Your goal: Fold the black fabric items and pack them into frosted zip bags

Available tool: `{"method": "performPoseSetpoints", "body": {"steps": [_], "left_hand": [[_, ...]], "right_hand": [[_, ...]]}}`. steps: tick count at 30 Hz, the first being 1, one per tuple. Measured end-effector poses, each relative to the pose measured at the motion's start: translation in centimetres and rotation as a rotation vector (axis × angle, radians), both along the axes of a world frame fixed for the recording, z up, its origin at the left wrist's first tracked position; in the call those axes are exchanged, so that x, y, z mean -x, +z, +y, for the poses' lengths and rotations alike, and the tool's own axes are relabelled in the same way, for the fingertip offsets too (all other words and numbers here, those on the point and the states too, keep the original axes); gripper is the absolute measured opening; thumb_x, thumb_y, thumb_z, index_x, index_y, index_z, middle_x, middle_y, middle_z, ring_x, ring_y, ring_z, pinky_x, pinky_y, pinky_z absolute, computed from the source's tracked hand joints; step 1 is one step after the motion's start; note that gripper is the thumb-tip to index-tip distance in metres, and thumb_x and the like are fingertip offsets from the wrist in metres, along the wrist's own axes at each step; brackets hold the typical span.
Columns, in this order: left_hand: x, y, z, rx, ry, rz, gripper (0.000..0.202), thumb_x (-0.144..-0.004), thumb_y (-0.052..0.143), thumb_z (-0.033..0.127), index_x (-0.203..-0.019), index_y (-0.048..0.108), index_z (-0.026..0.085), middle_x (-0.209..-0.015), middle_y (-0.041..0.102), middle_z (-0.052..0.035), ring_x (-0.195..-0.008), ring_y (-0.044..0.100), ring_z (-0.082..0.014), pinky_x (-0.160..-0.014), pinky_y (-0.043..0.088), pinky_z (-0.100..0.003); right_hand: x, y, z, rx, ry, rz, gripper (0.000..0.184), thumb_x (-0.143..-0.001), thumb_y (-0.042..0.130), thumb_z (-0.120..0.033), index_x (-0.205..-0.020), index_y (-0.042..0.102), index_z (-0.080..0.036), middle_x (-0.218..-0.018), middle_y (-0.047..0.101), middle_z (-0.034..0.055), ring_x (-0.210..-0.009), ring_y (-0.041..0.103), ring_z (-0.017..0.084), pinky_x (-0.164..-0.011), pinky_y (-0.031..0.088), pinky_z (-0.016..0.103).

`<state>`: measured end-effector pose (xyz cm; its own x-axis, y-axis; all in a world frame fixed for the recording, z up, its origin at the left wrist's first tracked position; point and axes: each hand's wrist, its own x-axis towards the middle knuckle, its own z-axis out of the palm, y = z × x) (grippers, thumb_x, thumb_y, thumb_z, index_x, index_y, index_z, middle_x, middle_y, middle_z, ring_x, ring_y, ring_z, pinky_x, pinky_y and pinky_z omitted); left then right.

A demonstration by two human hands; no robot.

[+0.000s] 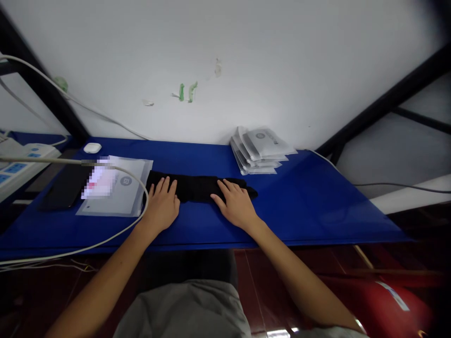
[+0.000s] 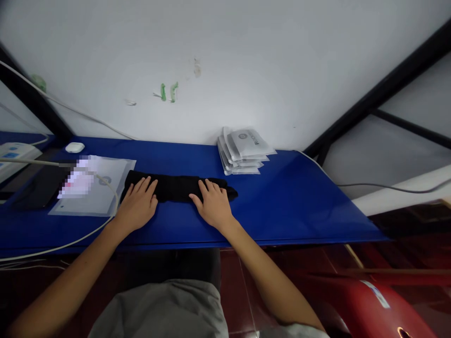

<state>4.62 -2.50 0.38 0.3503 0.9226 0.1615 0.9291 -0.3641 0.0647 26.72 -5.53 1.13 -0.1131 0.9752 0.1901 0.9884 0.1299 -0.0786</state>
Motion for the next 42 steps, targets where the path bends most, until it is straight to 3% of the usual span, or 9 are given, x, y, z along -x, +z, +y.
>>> {"method": "performPoseSetpoints", "body": {"steps": [6, 10, 13, 16, 23, 32, 37, 42], "left_hand": [[0.0, 0.6, -1.2, -0.109, 0.02, -0.023, 0.046, -0.092, 0.033, 0.02, -0.135, 0.046, 0.007, -0.142, 0.046, -0.0182, -0.133, 0.04, -0.0319, -0.108, 0.035, -0.049], [-0.2, 1.0, -3.1, -0.174, 0.032, -0.081, 0.043, -0.094, 0.036, 0.023, -0.132, 0.049, 0.008, -0.124, 0.057, -0.0172, -0.114, 0.052, -0.0312, -0.094, 0.046, -0.044], [-0.1, 0.6, -3.8, -0.204, 0.081, -0.117, 0.039, -0.093, 0.04, 0.023, -0.125, 0.054, 0.006, -0.106, 0.061, -0.0165, -0.098, 0.056, -0.0295, -0.083, 0.049, -0.041], [0.0, -0.2, -4.0, -0.211, 0.13, -0.156, 0.035, -0.091, 0.043, 0.023, -0.118, 0.057, 0.006, -0.1, 0.061, -0.0161, -0.092, 0.056, -0.0287, -0.079, 0.049, -0.041], [0.2, -0.8, -4.0, -0.203, 0.317, -0.253, 0.034, -0.091, 0.043, 0.025, -0.118, 0.054, 0.006, -0.104, 0.059, -0.0178, -0.102, 0.054, -0.0325, -0.083, 0.048, -0.045], [0.2, -0.5, -3.5, -0.227, 0.536, -0.385, 0.058, -0.088, 0.046, 0.033, -0.132, 0.036, -0.003, -0.116, 0.051, -0.0267, -0.11, 0.05, -0.038, -0.088, 0.046, -0.05], [-0.3, 0.6, -2.5, -0.148, 0.636, -0.364, 0.059, -0.089, 0.044, 0.043, -0.125, 0.045, -0.004, -0.112, 0.054, -0.0269, -0.107, 0.051, -0.0397, -0.088, 0.046, -0.05], [-0.4, 0.9, -1.4, -0.082, 0.713, -0.327, 0.048, -0.087, 0.048, 0.039, -0.113, 0.054, -0.002, -0.108, 0.057, -0.026, -0.107, 0.052, -0.0396, -0.088, 0.046, -0.049]], "right_hand": [[0.2, -0.1, 0.3, -0.031, 0.018, 0.002, 0.053, -0.096, 0.038, -0.046, -0.133, 0.05, -0.011, -0.134, 0.055, 0.0183, -0.121, 0.051, 0.034, -0.094, 0.044, 0.051], [0.2, -0.5, 0.3, -0.068, 0.021, 0.008, 0.051, -0.096, 0.037, -0.046, -0.133, 0.051, -0.014, -0.133, 0.056, 0.0175, -0.12, 0.052, 0.033, -0.093, 0.044, 0.05], [0.2, -0.9, 0.3, -0.09, 0.017, 0.022, 0.052, -0.097, 0.035, -0.047, -0.133, 0.051, -0.013, -0.133, 0.056, 0.0175, -0.121, 0.051, 0.032, -0.094, 0.043, 0.049], [0.2, -1.2, 0.3, -0.096, 0.006, 0.027, 0.053, -0.097, 0.035, -0.047, -0.132, 0.052, -0.012, -0.134, 0.055, 0.0175, -0.121, 0.05, 0.032, -0.095, 0.041, 0.048], [0.2, -1.4, 0.4, -0.114, 0.009, 0.042, 0.051, -0.096, 0.038, -0.046, -0.13, 0.053, -0.012, -0.133, 0.056, 0.017, -0.12, 0.052, 0.032, -0.095, 0.042, 0.047], [0.1, -1.8, 0.4, -0.152, 0.021, 0.06, 0.049, -0.096, 0.038, -0.045, -0.128, 0.055, -0.013, -0.131, 0.058, 0.0166, -0.118, 0.053, 0.032, -0.094, 0.042, 0.047], [0.1, -1.8, 0.4, -0.155, 0.015, 0.065, 0.05, -0.095, 0.039, -0.045, -0.128, 0.055, -0.012, -0.131, 0.058, 0.0162, -0.119, 0.052, 0.031, -0.095, 0.042, 0.047], [0.1, -1.9, 0.4, -0.144, 0.011, 0.071, 0.05, -0.095, 0.039, -0.045, -0.129, 0.055, -0.011, -0.132, 0.057, 0.0169, -0.12, 0.052, 0.031, -0.095, 0.041, 0.047]]}}
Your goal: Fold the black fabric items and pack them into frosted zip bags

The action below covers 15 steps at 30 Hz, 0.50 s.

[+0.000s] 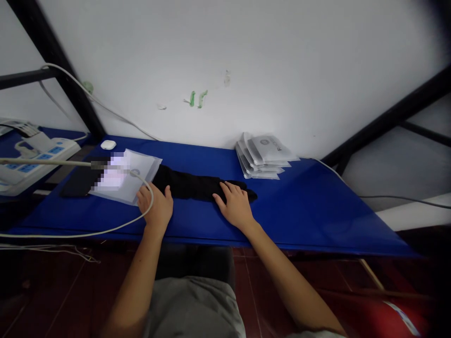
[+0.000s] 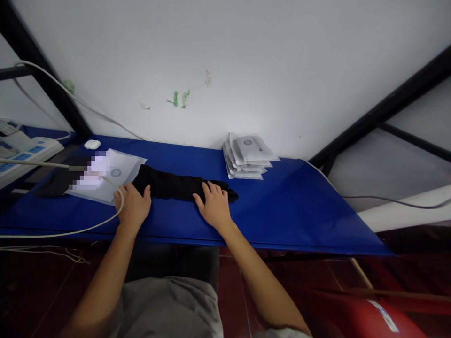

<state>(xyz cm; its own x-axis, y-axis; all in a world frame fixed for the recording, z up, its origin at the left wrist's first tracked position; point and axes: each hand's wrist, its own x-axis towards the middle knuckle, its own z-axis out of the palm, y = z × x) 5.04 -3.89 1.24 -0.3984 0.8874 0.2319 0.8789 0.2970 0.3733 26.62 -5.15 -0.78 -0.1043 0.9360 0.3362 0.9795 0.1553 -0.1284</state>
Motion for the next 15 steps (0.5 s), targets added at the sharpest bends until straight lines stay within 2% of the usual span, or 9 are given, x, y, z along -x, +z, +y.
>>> {"method": "performPoseSetpoints", "body": {"steps": [6, 10, 15], "left_hand": [[0.1, -0.3, 0.5, -0.004, 0.007, -0.042, 0.037, -0.084, 0.052, 0.032, -0.106, 0.057, 0.002, -0.107, 0.058, -0.0254, -0.109, 0.051, -0.0401, -0.088, 0.046, -0.051], [-0.3, -0.8, 0.7, -0.107, -0.041, -0.16, 0.026, -0.083, 0.05, 0.022, -0.104, 0.056, 0.008, -0.106, 0.058, -0.0199, -0.109, 0.053, -0.0359, -0.092, 0.044, -0.051], [-0.7, -1.2, 1.2, -0.313, -0.088, -0.411, 0.024, -0.077, 0.054, 0.013, -0.1, 0.051, 0.017, -0.104, 0.056, -0.0105, -0.11, 0.054, -0.0263, -0.099, 0.042, -0.044]], "right_hand": [[0.0, -0.1, 0.0, 0.002, 0.004, 0.012, 0.051, -0.096, 0.037, -0.047, -0.129, 0.054, -0.012, -0.132, 0.056, 0.0172, -0.12, 0.051, 0.031, -0.096, 0.04, 0.047], [0.0, -0.1, 0.0, 0.004, -0.002, 0.02, 0.05, -0.095, 0.039, -0.046, -0.129, 0.055, -0.012, -0.132, 0.057, 0.0166, -0.12, 0.051, 0.031, -0.096, 0.04, 0.047], [0.0, 0.0, -0.1, 0.009, -0.003, 0.032, 0.049, -0.095, 0.04, -0.045, -0.129, 0.055, -0.013, -0.133, 0.056, 0.0171, -0.121, 0.051, 0.031, -0.097, 0.04, 0.047]]}}
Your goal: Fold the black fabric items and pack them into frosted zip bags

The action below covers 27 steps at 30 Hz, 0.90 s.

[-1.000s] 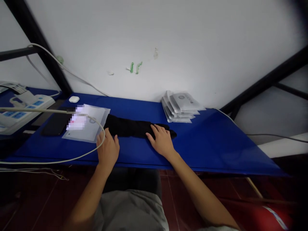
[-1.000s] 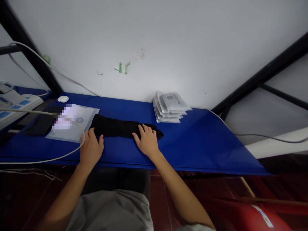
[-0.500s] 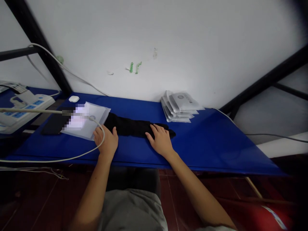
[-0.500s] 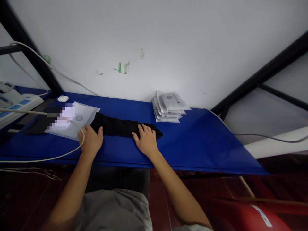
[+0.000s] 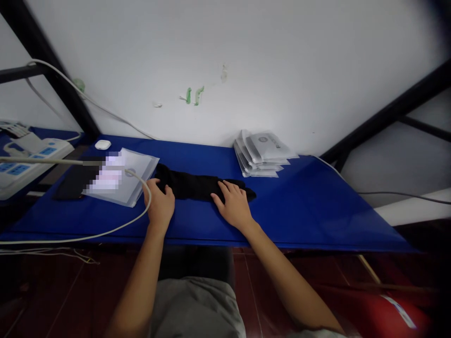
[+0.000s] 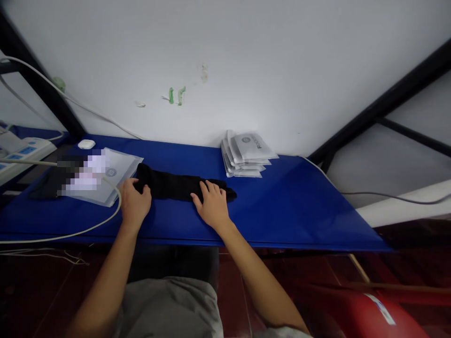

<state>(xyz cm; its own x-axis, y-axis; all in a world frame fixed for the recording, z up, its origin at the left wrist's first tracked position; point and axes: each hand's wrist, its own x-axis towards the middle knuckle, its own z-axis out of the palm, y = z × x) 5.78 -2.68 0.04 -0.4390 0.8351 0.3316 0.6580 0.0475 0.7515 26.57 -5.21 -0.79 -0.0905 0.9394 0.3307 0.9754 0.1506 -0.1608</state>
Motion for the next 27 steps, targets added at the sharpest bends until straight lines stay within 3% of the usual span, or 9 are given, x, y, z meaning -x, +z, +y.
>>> {"method": "performPoseSetpoints", "body": {"steps": [5, 9, 12, 15, 17, 20, 23, 27], "left_hand": [[-0.8, 1.1, 0.3, -0.131, 0.006, 0.0, 0.022, -0.075, 0.049, 0.005, -0.092, 0.05, 0.019, -0.105, 0.056, -0.0106, -0.113, 0.052, -0.0235, -0.104, 0.04, -0.041], [-2.6, 2.0, 0.0, -0.197, -0.1, 0.057, 0.029, -0.075, 0.041, -0.001, -0.092, 0.051, 0.02, -0.108, 0.057, -0.01, -0.114, 0.054, -0.0211, -0.102, 0.043, -0.039], [-3.8, 2.2, -0.6, -0.293, -0.295, 0.09, 0.033, -0.08, 0.037, 0.0, -0.099, 0.055, 0.019, -0.111, 0.058, -0.0098, -0.112, 0.056, -0.0197, -0.1, 0.044, -0.037], [-4.2, 2.2, -1.4, -0.361, -0.599, 0.115, 0.033, -0.086, 0.044, 0.011, -0.118, 0.051, 0.018, -0.12, 0.057, -0.0105, -0.109, 0.058, -0.0189, -0.096, 0.047, -0.034], [-3.9, 2.2, -1.7, -0.367, -0.708, 0.105, 0.037, -0.089, 0.047, 0.02, -0.126, 0.047, 0.019, -0.124, 0.056, -0.0105, -0.105, 0.06, -0.0181, -0.095, 0.048, -0.033], [-3.4, 2.1, -1.4, -0.306, -0.575, 0.108, 0.034, -0.091, 0.042, 0.023, -0.123, 0.051, 0.016, -0.12, 0.058, -0.012, -0.108, 0.058, -0.0202, -0.099, 0.046, -0.037], [-3.1, 1.5, -0.7, -0.138, -0.461, 0.196, 0.033, -0.091, 0.043, 0.027, -0.119, 0.057, 0.014, -0.125, 0.057, -0.0145, -0.12, 0.051, -0.0266, -0.102, 0.042, -0.045], [-3.3, 1.0, -0.4, -0.076, -0.591, 0.296, 0.039, -0.092, 0.047, 0.036, -0.124, 0.056, 0.017, -0.132, 0.055, -0.0125, -0.126, 0.045, -0.0276, -0.105, 0.039, -0.047]], "right_hand": [[0.0, 0.1, -0.1, 0.004, 0.0, 0.005, 0.049, -0.095, 0.04, -0.045, -0.129, 0.055, -0.014, -0.133, 0.056, 0.0171, -0.122, 0.05, 0.031, -0.098, 0.04, 0.048], [0.0, 0.1, -0.1, 0.001, 0.004, 0.01, 0.049, -0.095, 0.04, -0.045, -0.129, 0.055, -0.013, -0.133, 0.056, 0.0173, -0.122, 0.05, 0.031, -0.098, 0.04, 0.048], [-0.1, 0.1, -0.1, 0.005, 0.009, 0.019, 0.049, -0.095, 0.04, -0.045, -0.129, 0.055, -0.013, -0.133, 0.056, 0.0174, -0.122, 0.05, 0.031, -0.098, 0.039, 0.048], [-0.2, 0.2, -0.1, 0.015, 0.017, 0.029, 0.049, -0.095, 0.041, -0.044, -0.129, 0.054, -0.012, -0.134, 0.055, 0.0171, -0.123, 0.05, 0.03, -0.099, 0.038, 0.047], [-0.3, 0.4, -0.2, 0.024, 0.024, 0.036, 0.049, -0.095, 0.041, -0.044, -0.13, 0.054, -0.012, -0.134, 0.055, 0.0165, -0.124, 0.049, 0.029, -0.1, 0.038, 0.046], [-0.3, 0.5, -0.2, 0.032, 0.027, 0.042, 0.049, -0.095, 0.041, -0.044, -0.13, 0.054, -0.013, -0.134, 0.056, 0.0159, -0.124, 0.049, 0.029, -0.1, 0.038, 0.046], [-0.3, 0.4, -0.2, 0.028, 0.021, 0.041, 0.048, -0.095, 0.04, -0.044, -0.13, 0.054, -0.013, -0.134, 0.055, 0.0161, -0.124, 0.049, 0.029, -0.1, 0.038, 0.046], [-0.3, 0.3, -0.1, 0.024, 0.029, 0.038, 0.049, -0.095, 0.041, -0.044, -0.13, 0.054, -0.013, -0.135, 0.055, 0.0162, -0.125, 0.049, 0.029, -0.099, 0.038, 0.046]]}}
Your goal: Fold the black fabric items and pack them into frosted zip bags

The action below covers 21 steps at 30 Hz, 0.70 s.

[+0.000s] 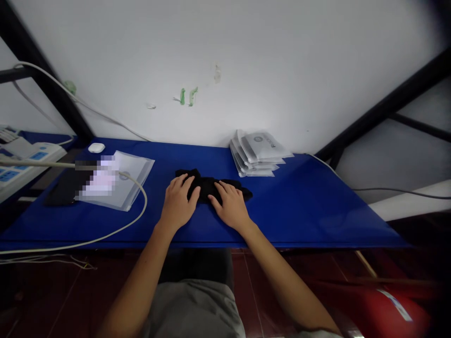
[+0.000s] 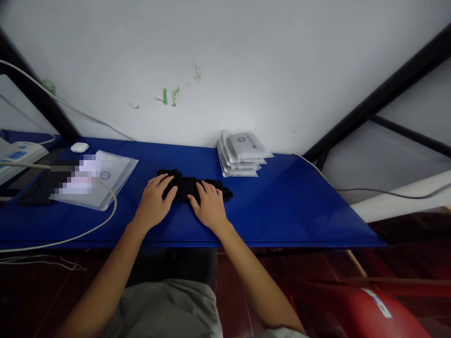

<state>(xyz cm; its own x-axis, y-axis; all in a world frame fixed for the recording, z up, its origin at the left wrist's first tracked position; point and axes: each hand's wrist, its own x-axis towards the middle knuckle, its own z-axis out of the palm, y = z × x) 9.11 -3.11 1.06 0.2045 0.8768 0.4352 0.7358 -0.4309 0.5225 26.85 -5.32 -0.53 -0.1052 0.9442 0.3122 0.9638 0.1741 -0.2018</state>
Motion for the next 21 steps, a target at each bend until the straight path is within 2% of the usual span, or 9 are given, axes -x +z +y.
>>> {"method": "performPoseSetpoints", "body": {"steps": [2, 4, 7, 9, 11, 15, 18, 21], "left_hand": [[-0.1, 0.1, 0.0, -0.015, -0.081, 0.057, 0.041, -0.089, 0.052, 0.037, -0.125, 0.057, 0.017, -0.133, 0.055, -0.0122, -0.127, 0.046, -0.0282, -0.107, 0.037, -0.048], [-0.2, 0.3, 0.1, -0.018, -0.125, 0.086, 0.036, -0.089, 0.053, 0.029, -0.121, 0.06, 0.018, -0.128, 0.059, -0.011, -0.123, 0.049, -0.0268, -0.106, 0.039, -0.047], [-0.1, 0.5, 0.1, -0.028, -0.115, 0.01, 0.032, -0.09, 0.044, 0.016, -0.115, 0.064, 0.02, -0.118, 0.065, -0.0075, -0.114, 0.056, -0.0211, -0.101, 0.045, -0.041], [0.1, 0.4, -0.1, -0.046, -0.118, -0.064, 0.035, -0.091, 0.039, 0.014, -0.115, 0.064, 0.021, -0.117, 0.066, -0.0064, -0.113, 0.057, -0.0187, -0.1, 0.046, -0.039], [0.1, 0.3, -0.5, -0.047, -0.162, -0.078, 0.034, -0.093, 0.039, 0.017, -0.116, 0.063, 0.021, -0.12, 0.065, -0.0064, -0.115, 0.056, -0.0186, -0.102, 0.045, -0.039], [0.0, 0.3, -1.1, 0.042, -0.251, 0.031, 0.033, -0.094, 0.045, 0.034, -0.115, 0.065, 0.019, -0.125, 0.063, -0.0082, -0.12, 0.053, -0.0231, -0.108, 0.038, -0.047], [-0.3, 0.4, -1.0, 0.019, -0.182, 0.006, 0.036, -0.096, 0.039, 0.034, -0.116, 0.065, 0.018, -0.129, 0.06, -0.0093, -0.124, 0.05, -0.0227, -0.108, 0.038, -0.047], [-0.4, 0.3, -0.7, 0.018, -0.079, 0.073, 0.036, -0.096, 0.039, 0.033, -0.117, 0.065, 0.021, -0.136, 0.055, -0.0097, -0.129, 0.045, -0.0257, -0.108, 0.034, -0.053]], "right_hand": [[0.0, -0.1, 0.0, -0.001, -0.003, -0.005, 0.049, -0.095, 0.041, -0.044, -0.13, 0.054, -0.012, -0.135, 0.055, 0.0164, -0.125, 0.049, 0.029, -0.1, 0.038, 0.046], [0.0, -0.1, 0.0, -0.005, -0.007, -0.008, 0.049, -0.095, 0.041, -0.044, -0.13, 0.054, -0.012, -0.135, 0.055, 0.0162, -0.124, 0.049, 0.029, -0.1, 0.038, 0.045], [0.0, -0.1, 0.0, -0.013, -0.007, -0.004, 0.048, -0.095, 0.041, -0.044, -0.13, 0.054, -0.015, -0.134, 0.056, 0.0159, -0.124, 0.049, 0.029, -0.1, 0.038, 0.046], [0.0, -0.1, 0.0, -0.016, -0.003, 0.002, 0.047, -0.095, 0.041, -0.044, -0.13, 0.054, -0.016, -0.134, 0.056, 0.016, -0.124, 0.049, 0.029, -0.099, 0.039, 0.047], [0.0, -0.1, 0.0, -0.019, 0.0, 0.01, 0.047, -0.095, 0.041, -0.043, -0.13, 0.054, -0.016, -0.134, 0.056, 0.0161, -0.124, 0.049, 0.03, -0.099, 0.039, 0.047], [0.0, 0.1, -0.1, 0.005, 0.004, 0.011, 0.048, -0.095, 0.041, -0.043, -0.131, 0.054, -0.014, -0.135, 0.055, 0.0167, -0.125, 0.048, 0.03, -0.1, 0.038, 0.048], [0.0, 0.3, -0.2, 0.031, 0.013, 0.005, 0.048, -0.096, 0.039, -0.041, -0.132, 0.053, -0.014, -0.138, 0.053, 0.0162, -0.127, 0.047, 0.03, -0.101, 0.038, 0.048], [0.3, 0.5, -0.3, 0.06, 0.039, 0.013, 0.047, -0.097, 0.036, -0.039, -0.135, 0.05, -0.015, -0.139, 0.051, 0.0158, -0.129, 0.046, 0.029, -0.102, 0.039, 0.048]]}}
